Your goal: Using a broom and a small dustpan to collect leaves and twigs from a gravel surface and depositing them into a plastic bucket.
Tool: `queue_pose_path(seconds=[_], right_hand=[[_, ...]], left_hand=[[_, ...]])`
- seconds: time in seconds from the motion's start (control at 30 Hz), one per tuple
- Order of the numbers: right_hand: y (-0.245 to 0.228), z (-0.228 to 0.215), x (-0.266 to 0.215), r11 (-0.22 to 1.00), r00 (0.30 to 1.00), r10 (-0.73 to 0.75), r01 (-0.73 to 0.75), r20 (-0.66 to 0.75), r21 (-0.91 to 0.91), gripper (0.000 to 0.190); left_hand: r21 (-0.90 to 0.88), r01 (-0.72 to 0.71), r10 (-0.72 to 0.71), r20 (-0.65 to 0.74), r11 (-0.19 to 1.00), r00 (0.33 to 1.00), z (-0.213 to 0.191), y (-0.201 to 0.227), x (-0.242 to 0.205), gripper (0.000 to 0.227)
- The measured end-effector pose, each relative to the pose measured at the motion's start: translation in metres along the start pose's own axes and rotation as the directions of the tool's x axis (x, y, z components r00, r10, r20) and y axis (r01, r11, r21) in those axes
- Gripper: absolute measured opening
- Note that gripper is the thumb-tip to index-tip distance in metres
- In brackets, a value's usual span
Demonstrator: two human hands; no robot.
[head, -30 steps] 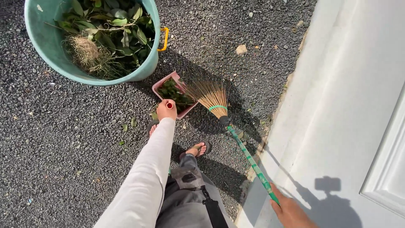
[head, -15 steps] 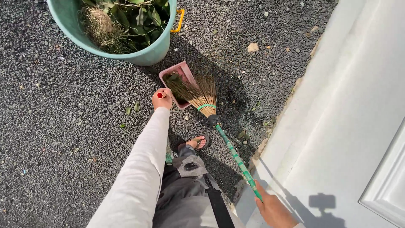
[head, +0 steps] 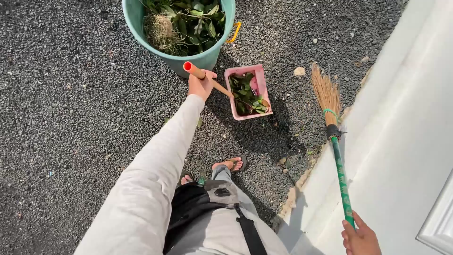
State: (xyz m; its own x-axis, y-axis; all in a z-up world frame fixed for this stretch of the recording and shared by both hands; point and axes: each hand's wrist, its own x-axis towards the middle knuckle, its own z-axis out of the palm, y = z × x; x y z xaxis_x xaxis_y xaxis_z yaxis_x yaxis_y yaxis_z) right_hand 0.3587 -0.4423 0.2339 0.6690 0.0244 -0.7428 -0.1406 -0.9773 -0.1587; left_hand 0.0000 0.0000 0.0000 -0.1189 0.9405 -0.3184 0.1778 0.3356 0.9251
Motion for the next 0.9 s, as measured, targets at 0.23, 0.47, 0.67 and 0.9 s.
queue_pose_path(seconds=[0.23, 0.47, 0.67, 0.9], right_hand=[[0.016, -0.005, -0.04, 0.974, 0.974, -0.221, 0.224, -0.056, 0.042, 0.063], [0.036, 0.03, -0.06, 0.956, 0.963, -0.269, 0.264, 0.02, 0.126, 0.07], [0.059, 0.069, -0.085, 0.962, 0.955, -0.267, 0.256, 0.127, 0.096, 0.067], [0.079, 0.104, -0.1, 0.974, 0.941, -0.22, 0.226, 0.256, 0.009, 0.067]], left_hand=[[-0.39, -0.004, 0.008, 0.008, 0.921, 1.0, -0.122, 0.203, -0.067, 0.016], [-0.229, -0.465, 0.46, -0.079, 0.855, 0.884, -0.204, 0.225, -0.033, 0.021], [0.312, -0.733, 0.767, 0.022, 0.604, 0.641, -0.23, 0.199, -0.002, 0.043], [0.375, -0.924, 0.677, 0.661, 0.076, 0.324, -0.232, 0.064, -0.061, 0.025]])
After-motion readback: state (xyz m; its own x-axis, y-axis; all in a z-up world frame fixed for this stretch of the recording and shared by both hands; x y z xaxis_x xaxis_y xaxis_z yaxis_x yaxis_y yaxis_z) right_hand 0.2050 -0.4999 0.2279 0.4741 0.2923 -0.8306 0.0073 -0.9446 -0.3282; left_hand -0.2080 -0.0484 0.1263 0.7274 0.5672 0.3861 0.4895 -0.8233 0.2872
